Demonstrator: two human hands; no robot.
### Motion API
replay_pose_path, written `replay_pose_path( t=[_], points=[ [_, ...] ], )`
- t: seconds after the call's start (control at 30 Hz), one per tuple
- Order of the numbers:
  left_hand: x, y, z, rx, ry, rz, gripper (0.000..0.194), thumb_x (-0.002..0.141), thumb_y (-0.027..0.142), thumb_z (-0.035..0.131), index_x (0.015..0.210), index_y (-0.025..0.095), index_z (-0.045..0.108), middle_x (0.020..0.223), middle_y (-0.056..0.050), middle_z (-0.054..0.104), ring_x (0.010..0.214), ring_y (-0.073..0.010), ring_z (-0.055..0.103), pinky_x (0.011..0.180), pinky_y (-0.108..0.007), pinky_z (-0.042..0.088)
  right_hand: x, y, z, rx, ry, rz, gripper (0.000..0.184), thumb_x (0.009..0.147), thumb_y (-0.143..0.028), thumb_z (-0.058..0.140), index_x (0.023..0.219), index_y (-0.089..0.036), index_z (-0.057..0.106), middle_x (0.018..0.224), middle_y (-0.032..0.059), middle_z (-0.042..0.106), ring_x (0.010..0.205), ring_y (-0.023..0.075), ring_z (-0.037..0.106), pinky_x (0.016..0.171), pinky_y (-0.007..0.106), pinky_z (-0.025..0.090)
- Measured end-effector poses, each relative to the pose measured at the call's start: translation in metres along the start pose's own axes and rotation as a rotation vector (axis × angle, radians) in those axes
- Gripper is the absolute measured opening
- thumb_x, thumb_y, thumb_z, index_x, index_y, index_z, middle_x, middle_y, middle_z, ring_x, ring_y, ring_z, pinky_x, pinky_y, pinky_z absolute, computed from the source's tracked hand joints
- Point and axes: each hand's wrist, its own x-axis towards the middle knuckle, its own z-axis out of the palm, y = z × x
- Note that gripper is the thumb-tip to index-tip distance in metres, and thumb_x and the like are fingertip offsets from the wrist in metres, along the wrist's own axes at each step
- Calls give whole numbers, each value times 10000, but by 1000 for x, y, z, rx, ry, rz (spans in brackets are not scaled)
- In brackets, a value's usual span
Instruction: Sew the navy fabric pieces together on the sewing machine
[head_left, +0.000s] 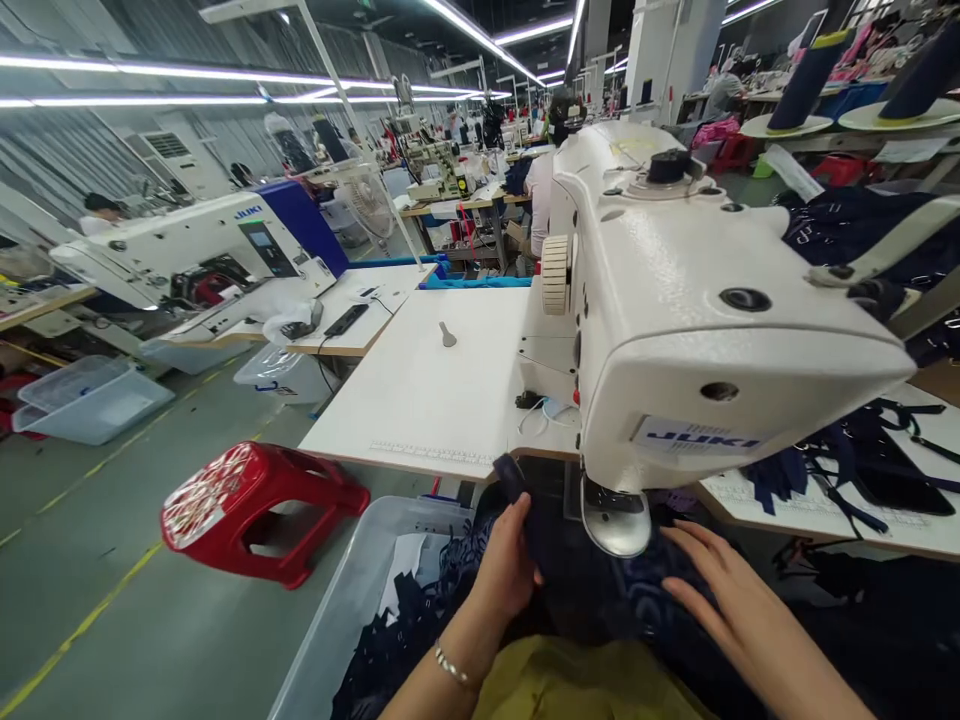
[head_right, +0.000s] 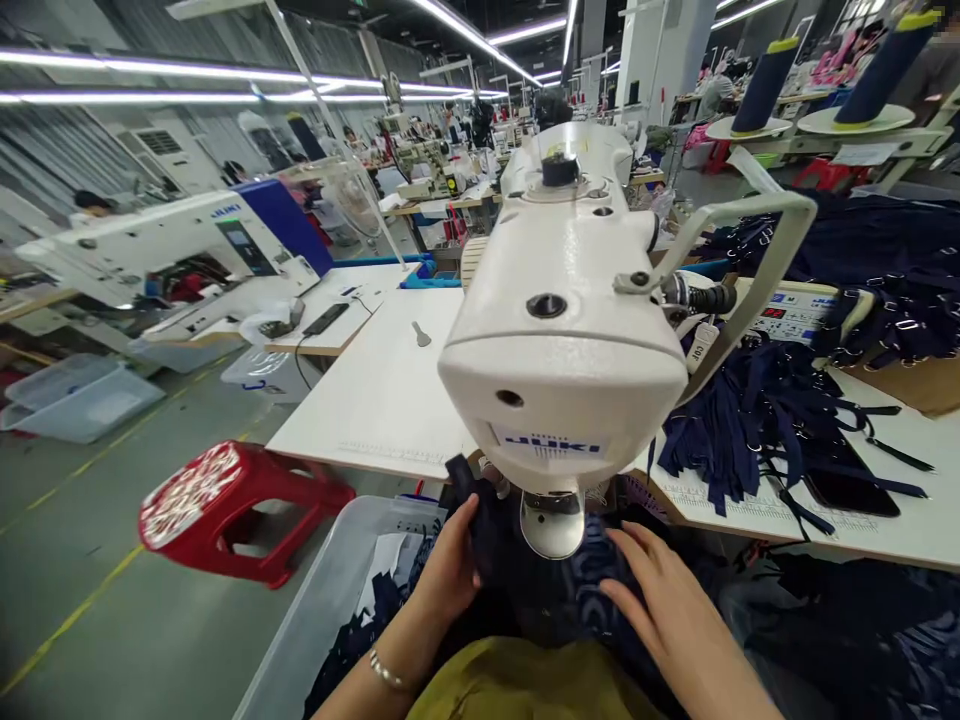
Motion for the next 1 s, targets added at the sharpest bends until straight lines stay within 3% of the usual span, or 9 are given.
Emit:
replay_pose_path(
  t=[0.07,0.17,0.3,0.47,0.53,0.63,0.73,0.83,1.0],
  points=[
    [-25,10,1,104,-96,0,507,701,618,715,604,131,615,498,-13,570,386,-122,516,353,-212,393,8,-29,9,104,-53,-114,474,913,-469,507,1316,-225,555,1328,124,587,1211,293,561,984,412,491],
    [-56,25,12,355,-276,119,346,775,461,726,713,122,701,683,-58,682,703,-187,663,662,-242,524,13,-68,14,321,-256,-261,392,906,-415,547,1247,-233,613,1253,100,649,1177,263,592,985,352,489],
    [-71,41,33,873,-531,503,212,883,323,615,1027,211,722,925,-44,716,848,-177,670,822,-274,510,11,-82,6,526,-146,-108,253,919,-404,518,1027,-255,691,1047,51,722,968,212,680,851,269,544],
    [-60,36,52,737,-441,285,459,862,393,632,1277,214,557,692,4,668,596,-166,677,553,-239,541,12,-71,-24,548,61,84,242,861,-467,582,927,-254,677,871,17,711,787,176,680,691,197,543],
    [-55,33,55,877,-329,503,453,885,382,602,1297,208,527,704,-1,661,575,-162,658,528,-245,534,20,-70,-33,490,93,116,250,857,-483,574,822,-246,648,758,-3,659,697,157,637,633,191,516],
    [-49,30,55,1182,-23,1159,339,912,334,578,1211,175,581,877,-77,676,753,-196,664,660,-302,553,37,-67,-33,422,132,168,270,868,-499,543,795,-242,578,701,-20,571,655,146,564,588,204,473],
    [-44,29,51,1460,-79,1613,284,933,280,562,1193,170,591,1082,-91,667,1054,-202,615,950,-339,478,54,-64,-23,486,91,125,243,892,-468,516,804,-241,503,694,-31,495,665,144,526,618,223,463],
    [-37,26,46,1724,-260,1653,293,954,288,532,1216,168,580,1242,-58,625,1229,-175,516,1090,-335,350,64,-62,-18,592,94,104,224,904,-459,504,857,-242,475,712,-30,487,707,151,550,683,239,485],
    [-32,21,36,1827,-154,1589,261,966,302,510,1191,198,592,1395,-69,518,1301,-191,451,1064,-381,337,57,-54,-30,515,57,71,240,945,-471,425,976,-246,502,869,30,614,834,182,620,738,265,514]
  ],
)
